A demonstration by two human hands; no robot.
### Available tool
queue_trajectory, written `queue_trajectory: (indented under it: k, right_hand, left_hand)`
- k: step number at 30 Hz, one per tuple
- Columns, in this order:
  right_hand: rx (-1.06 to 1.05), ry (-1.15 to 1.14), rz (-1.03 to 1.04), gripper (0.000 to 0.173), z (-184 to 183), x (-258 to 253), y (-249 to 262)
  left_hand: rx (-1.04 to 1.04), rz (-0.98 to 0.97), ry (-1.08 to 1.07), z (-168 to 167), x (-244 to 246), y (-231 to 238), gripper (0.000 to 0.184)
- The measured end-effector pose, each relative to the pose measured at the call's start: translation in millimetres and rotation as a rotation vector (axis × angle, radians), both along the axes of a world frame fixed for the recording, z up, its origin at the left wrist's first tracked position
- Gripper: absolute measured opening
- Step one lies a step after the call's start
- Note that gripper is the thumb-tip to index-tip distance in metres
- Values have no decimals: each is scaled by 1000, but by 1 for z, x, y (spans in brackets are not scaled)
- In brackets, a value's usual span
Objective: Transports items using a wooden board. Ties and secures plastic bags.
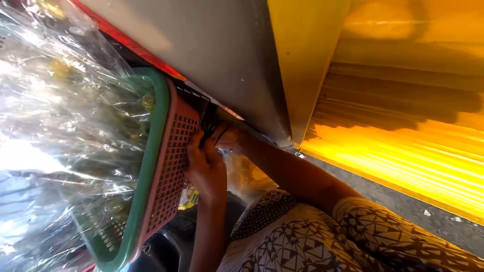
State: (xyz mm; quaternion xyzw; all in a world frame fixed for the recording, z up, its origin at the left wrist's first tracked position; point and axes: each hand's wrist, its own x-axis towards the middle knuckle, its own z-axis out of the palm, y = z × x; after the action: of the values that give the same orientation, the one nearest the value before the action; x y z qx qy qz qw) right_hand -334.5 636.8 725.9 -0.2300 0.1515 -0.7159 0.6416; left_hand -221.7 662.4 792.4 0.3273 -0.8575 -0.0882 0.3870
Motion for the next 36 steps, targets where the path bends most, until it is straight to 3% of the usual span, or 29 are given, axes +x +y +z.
queue_trajectory:
  k: [3,16,25,28,32,36]
  right_hand:
    - [28,-26,-30,32,5,-1,4]
    - [-49,-33,-97,25,-5,6,3]
    - [98,48,-214,18,21,6,17]
    - [233,268,-296,13,21,6,25]
    - [309,928,-626,21,17,-6,51]
    - [299,1070,-896,21,41,-16,57]
  left_hand:
    - [-98,88,-117,-4,-5,-4,31]
    - [-110,258,-139,-8,-28,-2,22]
    - [-150,299,-115,-7,-38,-5,18]
    - [-113,279,-116,-6,-35,-4,20]
    - [-93,253,-90,-6,-32,-6,21]
    - [-108,239,-53,-9,-31,-8,20]
